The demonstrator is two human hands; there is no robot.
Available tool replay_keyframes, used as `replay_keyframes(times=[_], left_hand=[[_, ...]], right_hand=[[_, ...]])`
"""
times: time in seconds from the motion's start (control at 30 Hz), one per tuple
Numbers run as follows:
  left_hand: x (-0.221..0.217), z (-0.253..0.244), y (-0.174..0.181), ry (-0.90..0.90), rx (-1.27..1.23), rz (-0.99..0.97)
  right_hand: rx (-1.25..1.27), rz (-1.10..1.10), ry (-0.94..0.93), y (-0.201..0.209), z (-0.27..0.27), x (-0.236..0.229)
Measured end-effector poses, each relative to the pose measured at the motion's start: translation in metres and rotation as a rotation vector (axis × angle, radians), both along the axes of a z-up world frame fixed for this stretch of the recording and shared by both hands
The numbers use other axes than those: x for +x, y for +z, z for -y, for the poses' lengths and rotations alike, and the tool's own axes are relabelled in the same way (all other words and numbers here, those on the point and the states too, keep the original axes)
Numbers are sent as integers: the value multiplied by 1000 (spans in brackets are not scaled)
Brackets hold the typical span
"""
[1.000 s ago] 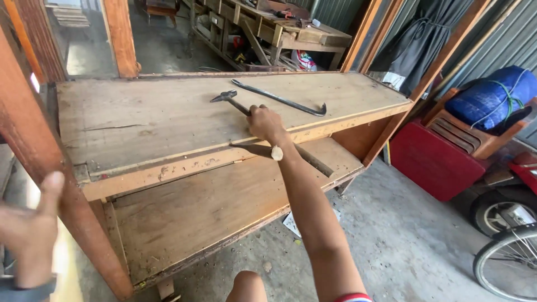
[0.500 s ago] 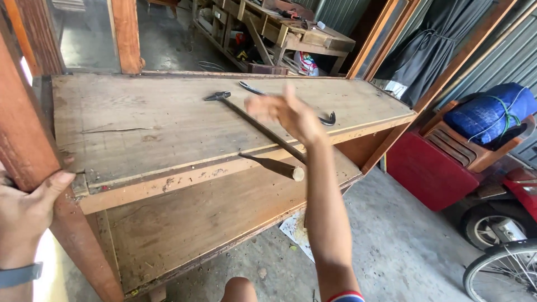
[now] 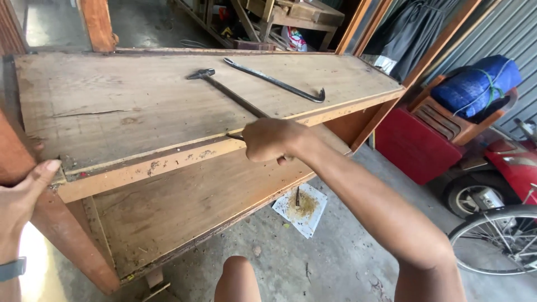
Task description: Prying wooden panels and shelves from a furniture frame using a crowbar and hammer
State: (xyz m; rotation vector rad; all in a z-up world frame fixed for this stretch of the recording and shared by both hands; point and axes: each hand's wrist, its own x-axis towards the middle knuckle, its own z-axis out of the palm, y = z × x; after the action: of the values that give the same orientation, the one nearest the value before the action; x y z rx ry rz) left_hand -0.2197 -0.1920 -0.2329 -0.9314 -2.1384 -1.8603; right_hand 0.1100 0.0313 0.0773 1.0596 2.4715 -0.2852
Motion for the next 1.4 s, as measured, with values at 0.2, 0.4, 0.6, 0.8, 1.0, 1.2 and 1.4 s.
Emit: replay_keyframes(times=[0.2, 0.4, 0.6, 0.8, 1.0, 1.2, 1.4], left_hand=[[1, 5, -9, 79, -20, -264], [34, 2, 32, -7, 87, -178], [32, 6, 40, 164, 58, -225], [55, 5, 74, -10, 307, -361], [28, -22, -17, 528, 143, -678], [191, -30, 150, 92, 331, -804], [221, -84, 156, -201, 243, -711]], right_hand=[[199, -51, 205, -37, 10, 21], [297, -422, 254, -125, -18, 45], [50, -236, 5, -20, 22, 32], [56, -122, 68, 40, 41, 34], [56, -162, 67, 16, 17, 33], [-8, -148, 25, 10, 7, 34], [-505, -541, -3, -18, -44, 63]])
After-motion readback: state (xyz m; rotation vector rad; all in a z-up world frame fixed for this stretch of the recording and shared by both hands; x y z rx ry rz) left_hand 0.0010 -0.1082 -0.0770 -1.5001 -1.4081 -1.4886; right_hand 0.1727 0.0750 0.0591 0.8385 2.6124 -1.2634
